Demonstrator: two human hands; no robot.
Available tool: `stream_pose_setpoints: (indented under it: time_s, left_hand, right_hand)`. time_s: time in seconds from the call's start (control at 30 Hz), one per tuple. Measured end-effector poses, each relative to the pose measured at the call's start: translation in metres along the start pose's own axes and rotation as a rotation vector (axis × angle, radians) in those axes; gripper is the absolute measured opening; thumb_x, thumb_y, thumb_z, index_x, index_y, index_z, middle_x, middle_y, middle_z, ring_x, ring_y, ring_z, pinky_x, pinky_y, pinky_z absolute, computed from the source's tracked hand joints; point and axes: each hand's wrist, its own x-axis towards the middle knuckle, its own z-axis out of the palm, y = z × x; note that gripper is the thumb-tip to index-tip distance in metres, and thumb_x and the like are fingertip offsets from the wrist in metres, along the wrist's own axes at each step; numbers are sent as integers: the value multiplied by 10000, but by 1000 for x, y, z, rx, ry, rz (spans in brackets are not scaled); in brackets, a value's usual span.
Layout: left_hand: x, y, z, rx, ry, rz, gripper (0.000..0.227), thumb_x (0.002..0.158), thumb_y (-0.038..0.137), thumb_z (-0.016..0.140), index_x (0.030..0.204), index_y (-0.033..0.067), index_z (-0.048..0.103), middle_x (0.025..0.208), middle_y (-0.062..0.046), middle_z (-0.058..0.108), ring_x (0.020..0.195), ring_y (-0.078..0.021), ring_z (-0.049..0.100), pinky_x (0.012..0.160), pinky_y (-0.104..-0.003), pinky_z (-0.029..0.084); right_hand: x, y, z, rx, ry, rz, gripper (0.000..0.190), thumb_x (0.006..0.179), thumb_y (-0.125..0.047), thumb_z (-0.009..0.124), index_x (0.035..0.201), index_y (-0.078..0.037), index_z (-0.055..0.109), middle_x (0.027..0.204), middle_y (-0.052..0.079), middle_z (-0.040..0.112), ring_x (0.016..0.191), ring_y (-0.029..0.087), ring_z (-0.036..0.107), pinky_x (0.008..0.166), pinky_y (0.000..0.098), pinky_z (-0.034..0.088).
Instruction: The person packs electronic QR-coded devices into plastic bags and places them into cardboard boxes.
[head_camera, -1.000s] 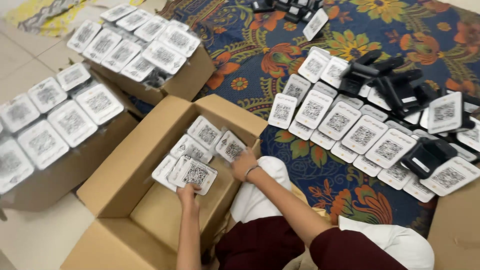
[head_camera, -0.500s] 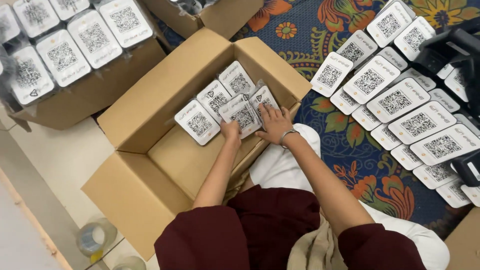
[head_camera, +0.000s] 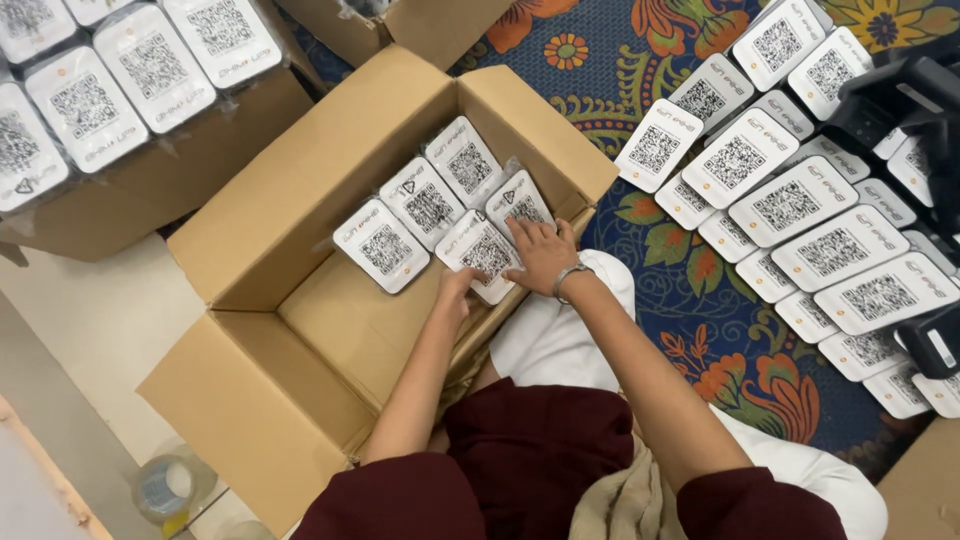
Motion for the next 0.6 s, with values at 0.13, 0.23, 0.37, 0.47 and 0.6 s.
stream_pose_setpoints:
  time_s: [0.13, 0.23, 0.37, 0.47, 0.6]
  left_hand:
    - [-31, 7, -2, 67, 3, 44, 446, 697, -56, 767, 1139, -34, 708, 1083, -142, 773, 963, -281, 729, 830, -384, 561]
    - [-42, 17, 2, 159, -15, -7, 423, 770, 55, 755, 1183, 12, 672, 1098, -143, 747, 943, -286, 713, 754, -442, 562]
    - [-34, 5, -6, 334, 3, 323, 457, 754, 28, 815, 1188, -37, 687, 1106, -140, 774, 972, -242, 735, 831, -354, 575]
    - [-24, 8, -12, 401, -2, 392, 482, 762, 14, 808, 1220, -34, 665, 1114, -132, 765, 978, -243, 730, 846, -359, 574]
    - [-31, 24, -7, 267, -143, 279, 601, 739, -47, 740, 1316, 30, 589, 1210, -82, 720, 1086, -225, 668, 942, -364, 510]
  right_hand:
    - [2, -4, -3, 14, -22, 8, 998, 846, -632, 655, 1600, -125, 242, 1563, 145, 408, 1405, 320, 406, 1165, 615, 172]
    - [6, -3, -3, 24, -38, 18, 984, 849, -624, 651, 1598, -123, 254, 1562, 139, 412, 1414, 319, 395, 1165, 621, 167]
    - [6, -10, -3, 45, -70, 44, 978, 843, -628, 655, 1593, -136, 265, 1566, 135, 406, 1421, 313, 382, 1174, 622, 152]
    - [11, -13, -7, 50, -83, 73, 979, 842, -635, 662, 1588, -135, 272, 1561, 131, 410, 1437, 309, 369, 1178, 639, 123]
    - [5, -14, -7, 98, -25, 72, 970, 820, -626, 693, 1575, -134, 333, 1536, 137, 458, 1439, 298, 389, 1197, 642, 101]
